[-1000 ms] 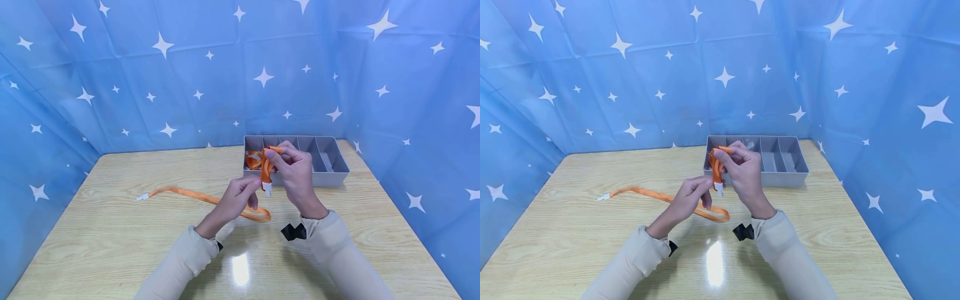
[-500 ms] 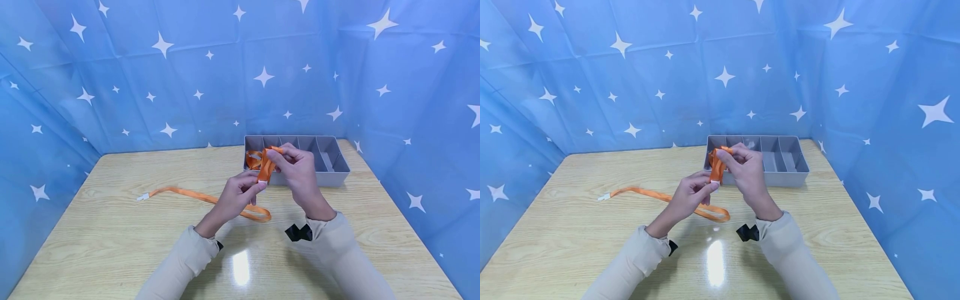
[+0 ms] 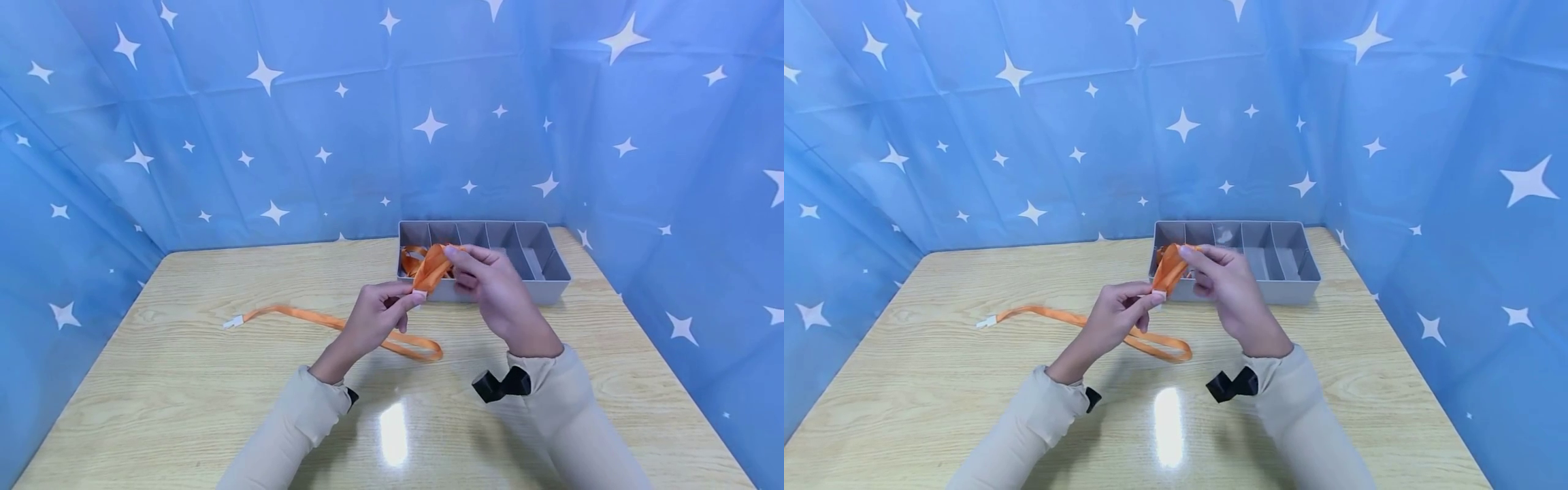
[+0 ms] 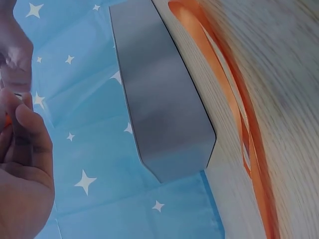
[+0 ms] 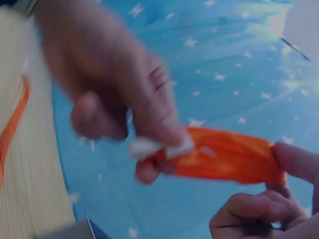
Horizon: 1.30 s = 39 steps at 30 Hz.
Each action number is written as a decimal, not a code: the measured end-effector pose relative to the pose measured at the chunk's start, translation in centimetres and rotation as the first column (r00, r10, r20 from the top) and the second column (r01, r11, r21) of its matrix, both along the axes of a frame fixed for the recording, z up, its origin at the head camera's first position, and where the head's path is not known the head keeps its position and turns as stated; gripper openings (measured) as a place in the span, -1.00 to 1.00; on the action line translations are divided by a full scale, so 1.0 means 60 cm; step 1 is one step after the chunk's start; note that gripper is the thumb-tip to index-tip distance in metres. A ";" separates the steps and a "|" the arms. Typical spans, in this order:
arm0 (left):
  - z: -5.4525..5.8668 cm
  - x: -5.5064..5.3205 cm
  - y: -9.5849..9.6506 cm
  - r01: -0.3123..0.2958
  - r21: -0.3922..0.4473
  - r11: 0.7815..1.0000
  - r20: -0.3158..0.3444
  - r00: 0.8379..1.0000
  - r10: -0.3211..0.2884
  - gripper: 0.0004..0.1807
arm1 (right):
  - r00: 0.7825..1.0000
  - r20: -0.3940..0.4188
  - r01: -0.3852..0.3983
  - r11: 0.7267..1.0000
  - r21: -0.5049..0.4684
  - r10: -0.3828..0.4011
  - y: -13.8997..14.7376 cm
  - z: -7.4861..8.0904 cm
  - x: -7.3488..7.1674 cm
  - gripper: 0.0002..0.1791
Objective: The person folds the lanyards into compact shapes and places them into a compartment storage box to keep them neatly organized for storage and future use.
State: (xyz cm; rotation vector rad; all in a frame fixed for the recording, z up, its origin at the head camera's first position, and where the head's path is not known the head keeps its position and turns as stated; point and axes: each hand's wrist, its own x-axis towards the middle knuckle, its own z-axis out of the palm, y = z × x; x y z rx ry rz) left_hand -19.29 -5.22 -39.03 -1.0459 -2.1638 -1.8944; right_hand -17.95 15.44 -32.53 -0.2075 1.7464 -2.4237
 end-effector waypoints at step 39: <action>0.013 0.000 -0.005 -0.192 0.153 0.969 0.111 0.978 0.176 -0.66 | 0.894 -0.279 -0.402 0.903 -0.151 0.352 -0.020 -0.031 0.009 -0.44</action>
